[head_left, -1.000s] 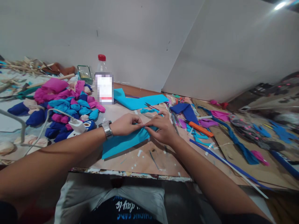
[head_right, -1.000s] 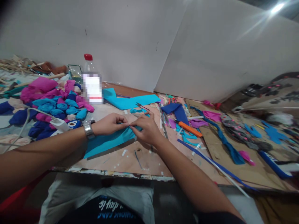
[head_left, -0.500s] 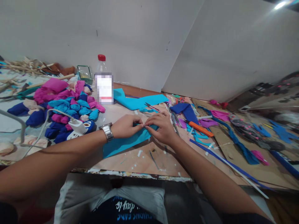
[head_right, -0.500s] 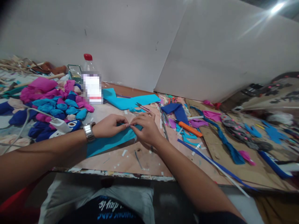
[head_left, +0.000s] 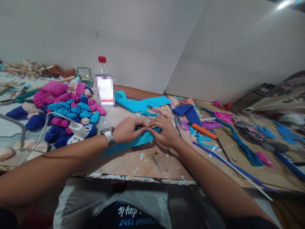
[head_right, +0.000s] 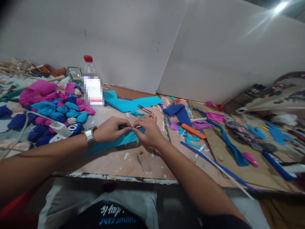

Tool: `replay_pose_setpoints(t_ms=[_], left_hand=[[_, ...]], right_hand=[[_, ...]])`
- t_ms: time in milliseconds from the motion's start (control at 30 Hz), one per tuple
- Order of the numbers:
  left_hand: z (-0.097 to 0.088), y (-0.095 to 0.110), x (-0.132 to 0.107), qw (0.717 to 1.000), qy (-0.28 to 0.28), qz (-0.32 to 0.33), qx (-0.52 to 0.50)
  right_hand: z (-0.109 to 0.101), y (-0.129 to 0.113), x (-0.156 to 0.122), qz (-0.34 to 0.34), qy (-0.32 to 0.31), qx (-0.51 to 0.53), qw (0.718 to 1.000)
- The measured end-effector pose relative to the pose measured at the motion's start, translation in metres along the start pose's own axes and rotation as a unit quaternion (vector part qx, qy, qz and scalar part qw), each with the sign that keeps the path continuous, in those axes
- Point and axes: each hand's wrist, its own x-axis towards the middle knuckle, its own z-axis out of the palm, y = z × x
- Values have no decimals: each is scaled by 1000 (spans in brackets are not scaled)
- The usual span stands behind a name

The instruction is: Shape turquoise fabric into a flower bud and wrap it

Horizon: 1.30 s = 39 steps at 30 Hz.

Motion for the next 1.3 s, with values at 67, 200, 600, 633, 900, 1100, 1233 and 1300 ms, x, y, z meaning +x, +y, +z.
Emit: replay_pose_setpoints(t_ms=[67,200,600,633,900,1100,1233,1300], left_hand=[[1,1,-1,999,3,9,31],[3,2,-3,997,-3,23,71],[0,-5,3,998,-55,-27,-28],[1,-6,4,997,-63,-35,-41],[1,-10,5,996,-56,-56,-49],[1,-10,5,995,-76,-60,-17],[1,-13,6,993,-84,-71,-40],[1,-15,7,991,-90,-79,-63]], right_hand=[[0,0,0,1,-14,12,1000],[0,-2,1,2,-48,19,999],[-2,0,1,-19,-54,24,998],[-2,0,1,-23,-54,26,998],[-1,5,1,-26,-34,19,999],[0,5,1,-31,-8,-2,999],[1,4,0,-34,-4,3,999],[2,4,0,-42,1,15,999]])
